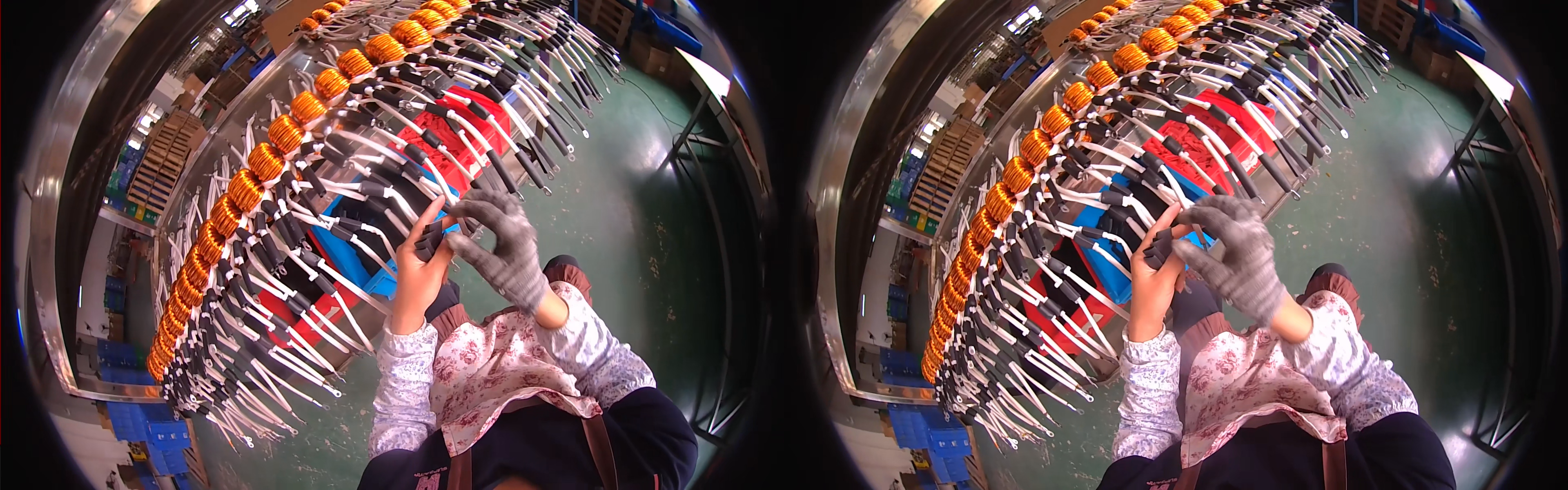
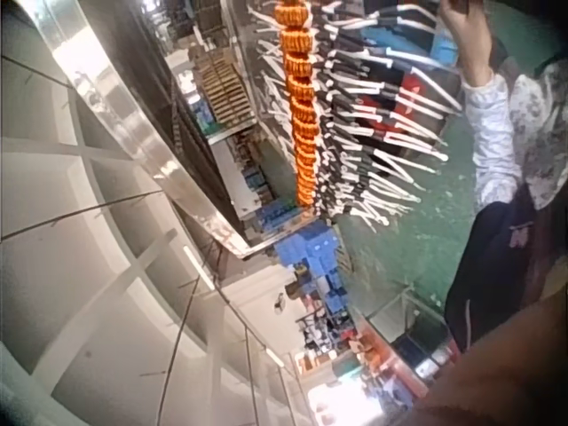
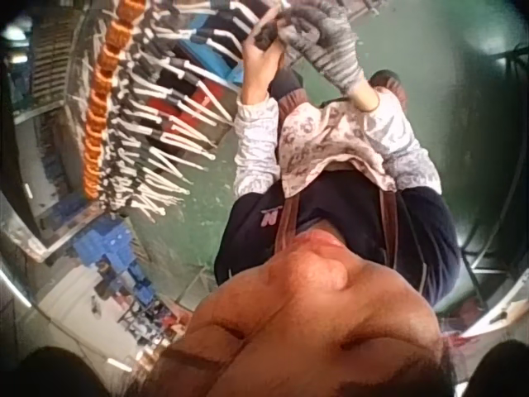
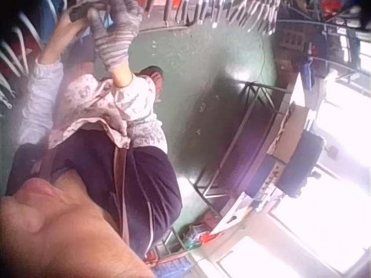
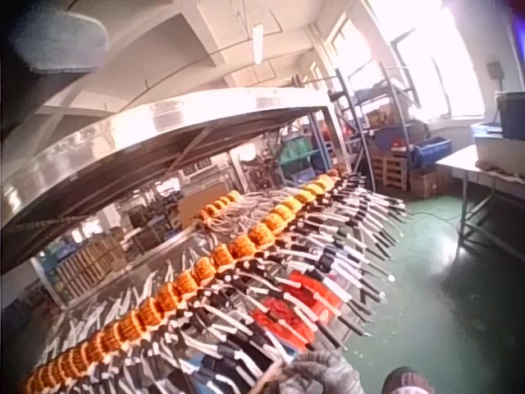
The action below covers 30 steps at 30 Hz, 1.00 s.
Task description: The person is assembling electrical components by sliding black heat shrink tubing onto white insulated wires. They pick up a wire from a rack of copper-wound coils, slide the tubing onto the wire, and then place the wire back into the rack. The process is repeated for multiple wires throughout the video.
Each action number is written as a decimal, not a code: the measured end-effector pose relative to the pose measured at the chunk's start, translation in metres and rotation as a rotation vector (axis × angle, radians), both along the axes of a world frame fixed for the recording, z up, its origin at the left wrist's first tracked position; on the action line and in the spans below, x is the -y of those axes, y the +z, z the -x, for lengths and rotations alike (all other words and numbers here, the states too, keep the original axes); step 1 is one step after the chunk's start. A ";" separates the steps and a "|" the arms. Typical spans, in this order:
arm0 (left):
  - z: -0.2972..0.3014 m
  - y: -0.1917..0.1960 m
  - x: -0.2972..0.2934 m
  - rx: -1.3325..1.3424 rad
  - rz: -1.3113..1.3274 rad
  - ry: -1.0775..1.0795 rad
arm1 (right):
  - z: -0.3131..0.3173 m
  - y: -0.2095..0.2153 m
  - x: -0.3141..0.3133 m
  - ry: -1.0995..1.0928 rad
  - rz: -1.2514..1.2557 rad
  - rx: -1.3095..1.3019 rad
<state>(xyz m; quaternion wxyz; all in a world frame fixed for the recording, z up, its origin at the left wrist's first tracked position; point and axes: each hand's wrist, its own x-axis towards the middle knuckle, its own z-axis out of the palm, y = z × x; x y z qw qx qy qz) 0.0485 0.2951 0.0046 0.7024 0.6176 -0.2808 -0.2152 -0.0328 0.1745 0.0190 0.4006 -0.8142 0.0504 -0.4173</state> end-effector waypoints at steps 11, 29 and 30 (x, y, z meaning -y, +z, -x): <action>-0.003 -0.004 0.012 -0.063 0.034 -0.030 | 0.007 -0.031 0.027 0.239 -1.381 0.370; -0.018 -0.002 0.036 -0.132 0.124 -0.020 | 0.051 -0.063 -0.009 0.438 -1.114 -0.296; -0.019 -0.004 0.036 -0.125 0.113 -0.024 | 0.050 -0.060 -0.010 0.424 -1.122 -0.296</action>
